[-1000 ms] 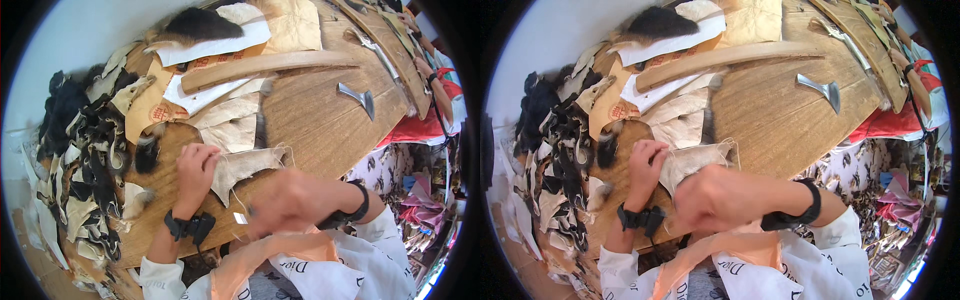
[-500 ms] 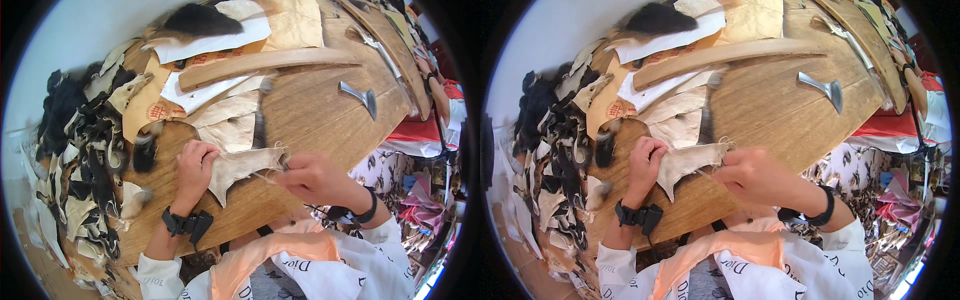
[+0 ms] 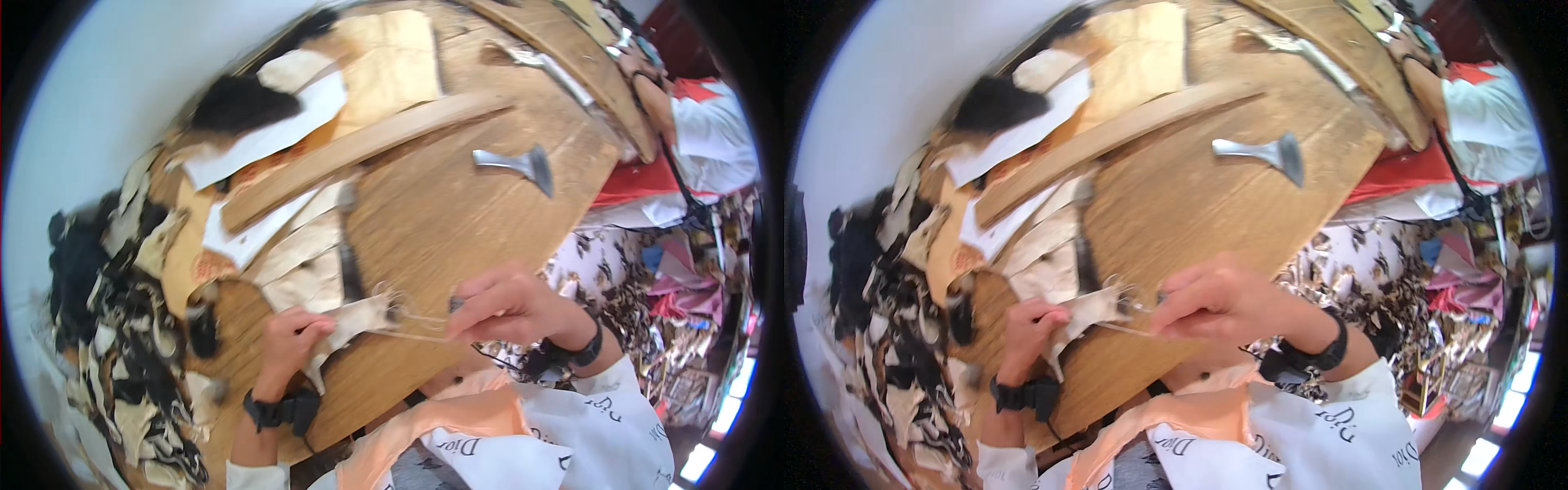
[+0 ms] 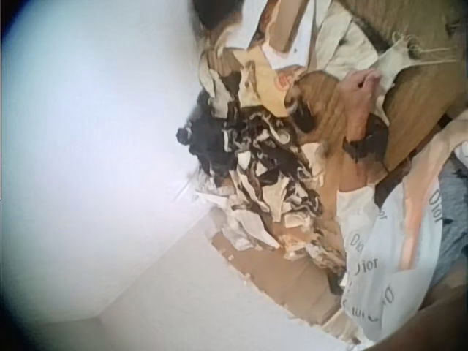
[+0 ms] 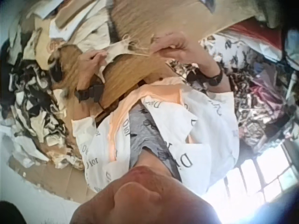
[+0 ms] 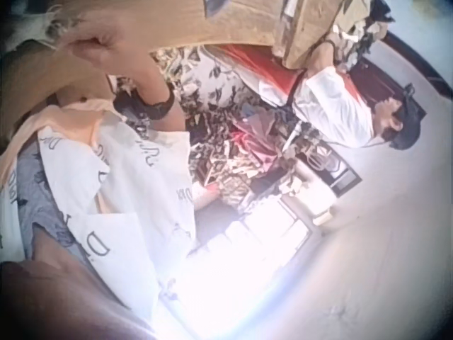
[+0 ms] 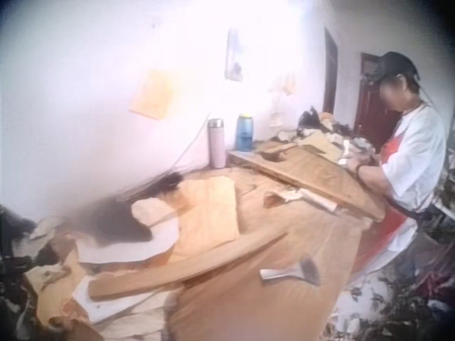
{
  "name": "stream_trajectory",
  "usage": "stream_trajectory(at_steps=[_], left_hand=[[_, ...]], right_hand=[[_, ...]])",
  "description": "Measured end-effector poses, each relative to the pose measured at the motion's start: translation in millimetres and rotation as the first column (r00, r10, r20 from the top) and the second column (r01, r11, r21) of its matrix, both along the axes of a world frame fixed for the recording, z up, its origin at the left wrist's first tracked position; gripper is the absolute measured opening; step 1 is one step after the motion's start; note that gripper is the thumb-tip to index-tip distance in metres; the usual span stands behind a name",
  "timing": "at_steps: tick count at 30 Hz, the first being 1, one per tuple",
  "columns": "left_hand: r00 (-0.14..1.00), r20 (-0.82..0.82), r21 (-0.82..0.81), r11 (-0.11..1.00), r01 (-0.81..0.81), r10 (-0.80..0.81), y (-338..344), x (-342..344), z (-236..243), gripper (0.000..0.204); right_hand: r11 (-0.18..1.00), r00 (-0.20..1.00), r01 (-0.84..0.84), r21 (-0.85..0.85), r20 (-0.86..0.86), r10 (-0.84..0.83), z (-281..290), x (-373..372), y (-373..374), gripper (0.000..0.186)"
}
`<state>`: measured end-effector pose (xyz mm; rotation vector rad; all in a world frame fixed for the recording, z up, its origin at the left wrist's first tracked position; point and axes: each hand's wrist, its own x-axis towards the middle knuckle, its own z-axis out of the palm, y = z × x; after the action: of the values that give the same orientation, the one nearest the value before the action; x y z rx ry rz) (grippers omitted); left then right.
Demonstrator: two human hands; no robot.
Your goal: The person sews pieces of fur together by hand, trims the edges with a blade, and presses the seams with a wooden block. They then arrange the fur pieces on a paper pattern, cut them to shape, and gather the finished sections from the floor.
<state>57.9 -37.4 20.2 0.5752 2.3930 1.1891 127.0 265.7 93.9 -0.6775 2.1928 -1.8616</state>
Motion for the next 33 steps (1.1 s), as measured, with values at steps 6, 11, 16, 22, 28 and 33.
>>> stream_trajectory(at_steps=[6, 11, 16, 22, 28, 33], left_hand=[[0.974, 0.094, -0.180, 0.966, -0.186, 0.205, 1, 1, -5, 0.013], [0.993, 0.005, -0.168, 0.979, -0.113, 0.115, -8, 4, -6, 0.016], [0.935, 0.282, -0.334, 0.936, -0.115, 0.215, 40, 5, 53, 0.024], [0.887, 0.177, 0.037, 0.898, -0.439, 0.427, -36, 7, -7, 0.022], [0.568, 0.043, 0.246, 0.542, -0.803, 0.822, -84, -11, 25, 0.021], [0.554, 0.054, 0.319, 0.511, -0.798, 0.831, -72, -66, 12, 0.028]], right_hand=[[0.987, 0.985, 0.159, -0.004, 0.064, -0.159, -6, 12, 53, 0.013], [0.085, 0.372, 0.864, 0.496, -0.515, -0.773, -37, 11, 239, 0.017], [-0.182, 0.138, 0.898, 0.401, -0.649, -0.748, -59, -19, 332, 0.018], [-0.236, 0.246, 0.817, 0.526, -0.688, -0.683, -80, -91, 354, 0.016], [-0.486, 0.508, 0.525, 0.699, -0.715, -0.480, -104, -148, 373, 0.019], [-0.464, 0.587, 0.509, 0.725, -0.687, -0.429, -99, -134, 441, 0.028]])
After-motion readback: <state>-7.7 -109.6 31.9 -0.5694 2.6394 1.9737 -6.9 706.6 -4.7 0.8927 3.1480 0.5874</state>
